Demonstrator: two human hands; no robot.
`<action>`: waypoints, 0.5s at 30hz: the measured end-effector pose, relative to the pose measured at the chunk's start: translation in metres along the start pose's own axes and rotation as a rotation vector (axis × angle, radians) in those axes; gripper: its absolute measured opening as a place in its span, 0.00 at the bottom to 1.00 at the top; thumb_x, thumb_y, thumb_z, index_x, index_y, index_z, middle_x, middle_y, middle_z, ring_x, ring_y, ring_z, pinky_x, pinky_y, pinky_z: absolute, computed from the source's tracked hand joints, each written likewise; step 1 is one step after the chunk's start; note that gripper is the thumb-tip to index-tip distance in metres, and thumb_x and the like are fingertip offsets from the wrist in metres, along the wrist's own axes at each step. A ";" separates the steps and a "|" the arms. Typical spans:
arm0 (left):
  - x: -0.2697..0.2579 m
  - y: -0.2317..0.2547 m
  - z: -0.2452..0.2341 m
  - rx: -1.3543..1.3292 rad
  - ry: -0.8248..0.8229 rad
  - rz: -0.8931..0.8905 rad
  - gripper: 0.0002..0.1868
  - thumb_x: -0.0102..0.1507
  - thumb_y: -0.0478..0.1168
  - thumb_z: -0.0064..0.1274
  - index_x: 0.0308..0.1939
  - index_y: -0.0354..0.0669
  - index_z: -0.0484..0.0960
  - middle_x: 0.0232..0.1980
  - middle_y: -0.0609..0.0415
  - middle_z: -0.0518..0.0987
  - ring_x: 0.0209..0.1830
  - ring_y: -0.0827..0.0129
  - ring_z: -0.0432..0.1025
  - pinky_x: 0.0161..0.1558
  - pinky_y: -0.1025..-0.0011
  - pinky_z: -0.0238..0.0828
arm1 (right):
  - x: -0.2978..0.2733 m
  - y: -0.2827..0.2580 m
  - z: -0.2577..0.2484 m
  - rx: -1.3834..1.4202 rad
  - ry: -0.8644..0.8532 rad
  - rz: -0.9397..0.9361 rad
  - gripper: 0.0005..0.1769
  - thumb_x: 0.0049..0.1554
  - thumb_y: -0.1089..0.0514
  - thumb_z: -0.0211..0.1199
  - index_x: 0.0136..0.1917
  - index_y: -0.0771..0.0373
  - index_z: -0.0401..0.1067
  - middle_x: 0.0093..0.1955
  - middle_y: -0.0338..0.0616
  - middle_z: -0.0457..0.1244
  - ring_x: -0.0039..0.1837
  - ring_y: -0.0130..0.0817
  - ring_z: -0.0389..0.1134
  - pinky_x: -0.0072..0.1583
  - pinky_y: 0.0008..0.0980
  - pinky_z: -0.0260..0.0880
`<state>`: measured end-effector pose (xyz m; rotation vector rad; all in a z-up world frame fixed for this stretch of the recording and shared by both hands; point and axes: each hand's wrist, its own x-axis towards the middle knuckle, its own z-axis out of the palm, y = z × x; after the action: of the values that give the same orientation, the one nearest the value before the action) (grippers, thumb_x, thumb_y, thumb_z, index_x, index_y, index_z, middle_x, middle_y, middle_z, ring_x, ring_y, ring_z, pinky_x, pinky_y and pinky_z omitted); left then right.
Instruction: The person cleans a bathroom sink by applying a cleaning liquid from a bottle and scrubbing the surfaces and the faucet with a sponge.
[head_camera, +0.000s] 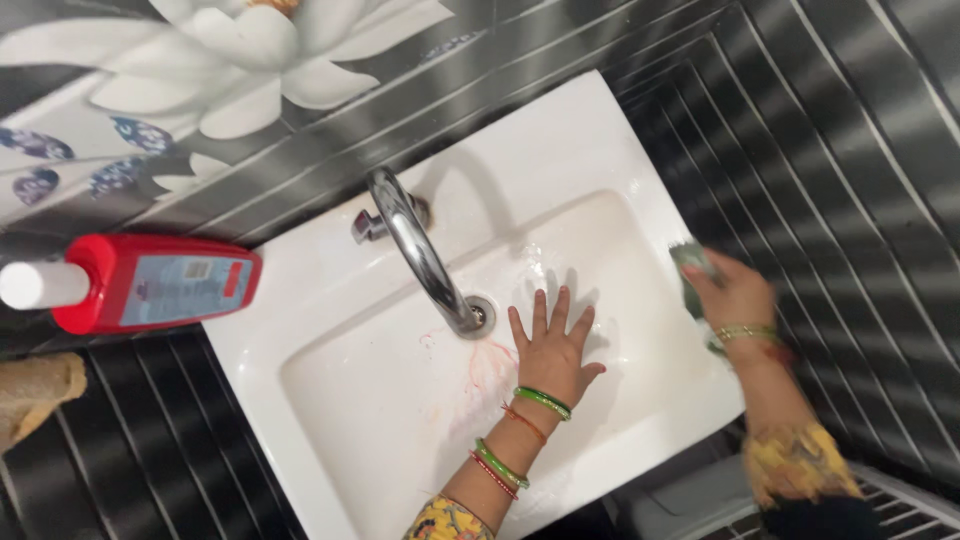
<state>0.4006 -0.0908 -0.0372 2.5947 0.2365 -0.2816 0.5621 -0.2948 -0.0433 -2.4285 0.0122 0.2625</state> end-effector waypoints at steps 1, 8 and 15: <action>0.001 -0.004 -0.001 0.005 0.008 -0.002 0.48 0.49 0.57 0.70 0.70 0.54 0.70 0.80 0.45 0.53 0.81 0.42 0.40 0.72 0.29 0.22 | -0.010 0.002 -0.006 -0.018 -0.028 0.144 0.24 0.54 0.50 0.72 0.62 0.55 0.78 0.52 0.50 0.72 0.50 0.39 0.75 0.53 0.38 0.74; 0.011 -0.026 -0.006 0.016 0.063 -0.005 0.47 0.49 0.58 0.69 0.71 0.53 0.70 0.80 0.45 0.54 0.81 0.42 0.42 0.72 0.28 0.25 | 0.062 -0.044 0.044 -0.068 0.121 -0.159 0.23 0.56 0.50 0.75 0.61 0.60 0.79 0.54 0.58 0.70 0.53 0.51 0.73 0.56 0.40 0.72; 0.002 -0.053 -0.005 -0.139 0.138 -0.015 0.51 0.49 0.52 0.71 0.74 0.48 0.67 0.83 0.44 0.53 0.83 0.40 0.41 0.74 0.45 0.39 | 0.164 -0.113 0.110 -0.062 0.095 -0.175 0.22 0.62 0.50 0.67 0.67 0.56 0.74 0.57 0.61 0.67 0.60 0.58 0.68 0.61 0.44 0.68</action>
<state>0.3915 -0.0428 -0.0588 2.4780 0.3132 -0.0880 0.7109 -0.1274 -0.0844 -2.4828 -0.1675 0.0692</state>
